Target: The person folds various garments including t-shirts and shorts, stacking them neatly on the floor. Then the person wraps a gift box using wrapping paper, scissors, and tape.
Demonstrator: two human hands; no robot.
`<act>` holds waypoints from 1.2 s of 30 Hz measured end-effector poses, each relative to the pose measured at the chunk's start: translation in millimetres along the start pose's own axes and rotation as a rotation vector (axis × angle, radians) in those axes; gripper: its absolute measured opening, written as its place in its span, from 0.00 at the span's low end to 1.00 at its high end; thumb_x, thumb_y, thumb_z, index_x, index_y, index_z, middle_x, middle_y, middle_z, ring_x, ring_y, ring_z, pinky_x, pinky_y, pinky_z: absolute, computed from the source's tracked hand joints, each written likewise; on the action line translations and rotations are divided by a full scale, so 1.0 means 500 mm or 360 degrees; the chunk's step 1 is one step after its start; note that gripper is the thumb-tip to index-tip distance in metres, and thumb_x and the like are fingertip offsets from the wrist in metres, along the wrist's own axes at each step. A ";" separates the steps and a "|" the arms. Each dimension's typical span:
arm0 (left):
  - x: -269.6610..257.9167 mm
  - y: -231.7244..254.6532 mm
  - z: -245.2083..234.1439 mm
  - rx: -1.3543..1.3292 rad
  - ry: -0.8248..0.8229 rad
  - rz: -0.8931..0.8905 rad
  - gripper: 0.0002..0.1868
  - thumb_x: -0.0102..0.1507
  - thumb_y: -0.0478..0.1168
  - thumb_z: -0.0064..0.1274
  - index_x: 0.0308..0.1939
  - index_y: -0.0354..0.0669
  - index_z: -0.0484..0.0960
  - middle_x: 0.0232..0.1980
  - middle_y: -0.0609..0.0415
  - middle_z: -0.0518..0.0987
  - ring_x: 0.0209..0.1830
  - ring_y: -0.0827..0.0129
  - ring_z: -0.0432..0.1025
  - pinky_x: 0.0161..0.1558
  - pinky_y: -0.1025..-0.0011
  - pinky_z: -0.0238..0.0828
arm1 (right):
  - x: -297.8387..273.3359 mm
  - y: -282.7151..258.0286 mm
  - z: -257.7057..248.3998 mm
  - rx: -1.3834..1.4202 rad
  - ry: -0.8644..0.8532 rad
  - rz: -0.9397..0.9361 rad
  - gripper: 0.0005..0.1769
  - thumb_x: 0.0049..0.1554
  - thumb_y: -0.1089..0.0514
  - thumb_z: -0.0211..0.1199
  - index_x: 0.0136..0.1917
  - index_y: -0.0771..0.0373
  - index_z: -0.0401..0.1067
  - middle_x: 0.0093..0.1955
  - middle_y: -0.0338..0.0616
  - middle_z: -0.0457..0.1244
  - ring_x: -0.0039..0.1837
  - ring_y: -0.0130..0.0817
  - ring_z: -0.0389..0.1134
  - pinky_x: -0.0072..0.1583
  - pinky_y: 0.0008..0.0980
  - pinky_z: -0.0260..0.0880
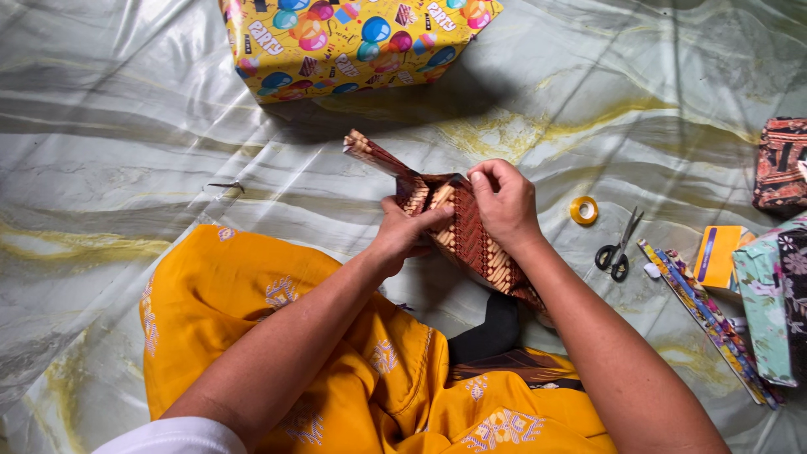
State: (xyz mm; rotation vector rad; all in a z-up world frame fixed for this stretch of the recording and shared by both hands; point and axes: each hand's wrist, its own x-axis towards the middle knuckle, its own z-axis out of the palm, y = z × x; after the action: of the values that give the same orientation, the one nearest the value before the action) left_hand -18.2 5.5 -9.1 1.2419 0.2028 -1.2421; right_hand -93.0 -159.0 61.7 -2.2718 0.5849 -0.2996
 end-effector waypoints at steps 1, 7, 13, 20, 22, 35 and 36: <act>0.002 0.000 0.000 -0.0061 -0.0016 -0.0014 0.56 0.47 0.56 0.70 0.62 0.40 0.46 0.59 0.37 0.73 0.56 0.49 0.77 0.52 0.47 0.77 | -0.005 0.003 -0.010 0.0139 0.0016 0.0102 0.07 0.64 0.61 0.59 0.51 0.65 0.75 0.47 0.45 0.71 0.49 0.34 0.73 0.53 0.28 0.74; 0.041 -0.028 -0.014 -0.0063 0.0027 -0.0116 0.56 0.47 0.58 0.68 0.63 0.39 0.46 0.58 0.33 0.74 0.51 0.48 0.79 0.55 0.50 0.76 | -0.051 0.018 -0.081 -0.0360 -0.0018 -0.0102 0.10 0.58 0.62 0.65 0.53 0.63 0.76 0.51 0.44 0.71 0.49 0.35 0.74 0.54 0.33 0.75; 0.042 -0.030 -0.026 0.0305 0.0197 0.0111 0.53 0.45 0.64 0.69 0.61 0.29 0.68 0.57 0.36 0.80 0.58 0.50 0.79 0.61 0.56 0.78 | -0.059 0.022 -0.071 -0.0640 -0.0339 -0.0342 0.14 0.56 0.60 0.67 0.56 0.58 0.76 0.57 0.46 0.70 0.59 0.45 0.71 0.60 0.41 0.71; -0.041 0.028 -0.013 0.1675 0.0806 0.0944 0.39 0.51 0.54 0.71 0.59 0.41 0.71 0.60 0.42 0.67 0.63 0.52 0.60 0.64 0.55 0.56 | -0.070 0.036 -0.086 -0.0665 -0.0370 -0.0237 0.14 0.55 0.59 0.67 0.56 0.58 0.76 0.55 0.47 0.70 0.58 0.47 0.71 0.59 0.42 0.71; -0.051 0.037 -0.007 0.1904 0.0619 0.1546 0.25 0.57 0.49 0.65 0.56 0.50 0.79 0.60 0.47 0.70 0.64 0.52 0.63 0.63 0.54 0.58 | -0.087 0.046 -0.114 -0.0591 -0.0292 -0.0266 0.18 0.53 0.59 0.68 0.57 0.59 0.76 0.55 0.48 0.70 0.58 0.48 0.70 0.59 0.42 0.71; -0.099 -0.087 0.103 0.2530 -0.0103 0.1790 0.30 0.66 0.59 0.48 0.72 0.63 0.68 0.72 0.48 0.64 0.74 0.47 0.54 0.67 0.25 0.36 | -0.153 0.097 -0.151 -0.0689 -0.0261 -0.0230 0.17 0.51 0.64 0.68 0.55 0.61 0.75 0.53 0.49 0.69 0.54 0.52 0.70 0.54 0.45 0.72; -0.098 -0.088 0.108 0.2556 -0.0100 0.1756 0.31 0.66 0.60 0.47 0.73 0.63 0.67 0.71 0.47 0.63 0.74 0.46 0.53 0.66 0.23 0.34 | -0.153 0.100 -0.148 -0.0728 -0.0241 -0.0231 0.16 0.52 0.64 0.68 0.55 0.61 0.75 0.52 0.49 0.69 0.53 0.52 0.71 0.54 0.45 0.72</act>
State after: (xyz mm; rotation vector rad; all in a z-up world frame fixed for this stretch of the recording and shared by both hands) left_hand -98.0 0.1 20.6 2.0889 -1.6177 -0.2265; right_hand -203.4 -197.2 73.3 -2.7554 0.4425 -0.0629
